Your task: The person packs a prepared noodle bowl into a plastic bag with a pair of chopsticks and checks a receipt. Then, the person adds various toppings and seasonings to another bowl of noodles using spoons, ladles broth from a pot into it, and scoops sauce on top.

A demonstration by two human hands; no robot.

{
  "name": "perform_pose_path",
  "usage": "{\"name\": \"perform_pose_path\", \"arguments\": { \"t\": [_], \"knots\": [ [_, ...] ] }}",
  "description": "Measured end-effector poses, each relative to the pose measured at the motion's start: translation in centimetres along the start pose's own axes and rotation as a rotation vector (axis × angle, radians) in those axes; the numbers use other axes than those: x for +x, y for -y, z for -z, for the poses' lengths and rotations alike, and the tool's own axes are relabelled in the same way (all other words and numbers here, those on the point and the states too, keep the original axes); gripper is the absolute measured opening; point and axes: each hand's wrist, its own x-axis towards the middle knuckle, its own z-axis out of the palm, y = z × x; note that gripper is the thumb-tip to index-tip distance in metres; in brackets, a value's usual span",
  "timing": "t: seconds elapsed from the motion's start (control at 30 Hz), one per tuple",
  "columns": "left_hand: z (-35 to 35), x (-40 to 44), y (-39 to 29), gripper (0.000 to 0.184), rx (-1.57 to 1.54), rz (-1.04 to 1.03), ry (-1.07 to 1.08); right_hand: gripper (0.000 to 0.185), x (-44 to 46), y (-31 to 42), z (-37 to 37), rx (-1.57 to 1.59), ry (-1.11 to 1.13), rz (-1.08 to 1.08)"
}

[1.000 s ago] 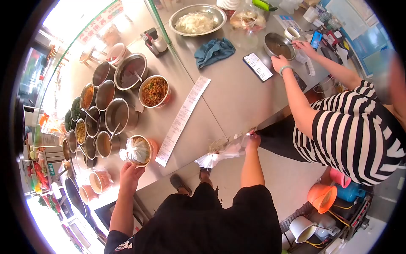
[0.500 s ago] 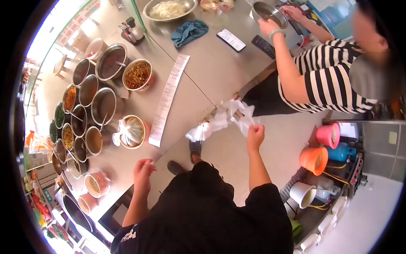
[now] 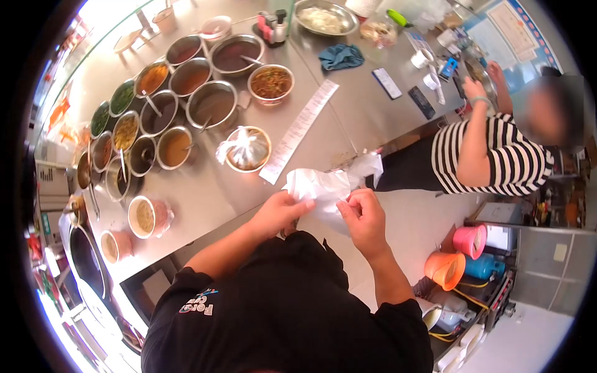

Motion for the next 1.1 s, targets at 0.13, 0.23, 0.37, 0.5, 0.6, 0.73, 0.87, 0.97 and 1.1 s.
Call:
{"name": "perform_pose_path", "arguments": {
  "t": [0.13,0.23,0.37,0.5,0.6,0.73,0.87,0.97,1.1],
  "knots": [
    [2.2,-1.4,2.8,0.033,-0.344,-0.116,-0.113,0.022,1.2,1.5,-2.5,-0.146,0.101,0.045],
    [3.3,-3.2,3.9,0.026,-0.505,-0.136,-0.259,0.034,1.8,3.7,-4.8,-0.643,-0.083,0.417],
    [3.3,-6.1,4.6,0.022,-0.772,-0.223,-0.325,0.031,-0.9,6.0,-10.3,-0.292,0.228,0.357],
    [4.3,-8.1,6.7,0.028,-0.867,-0.283,-0.243,0.027,-1.9,5.9,-15.2,0.591,0.43,-0.315],
    [7.2,-10.7,9.2,0.054,-1.085,-0.275,-0.041,0.02,-1.4,2.6,-15.1,0.901,0.41,-0.526],
    [12.0,-15.3,12.9,0.056,-1.065,-0.382,-0.163,0.011,0.9,4.4,-12.6,1.34,0.41,-0.673],
    [10.1,-17.2,9.6,0.051,0.198,-0.628,-0.738,0.014,0.5,6.6,-13.4,0.784,0.745,-0.429],
    [9.5,-16.7,7.9,0.055,0.873,-0.726,-0.648,0.031,-0.2,10.8,-13.1,0.164,1.058,0.166],
    [11.4,-16.2,10.1,0.032,0.073,-0.487,-0.174,0.033,1.4,5.0,-12.6,-0.285,0.584,0.486]
  ]
}}
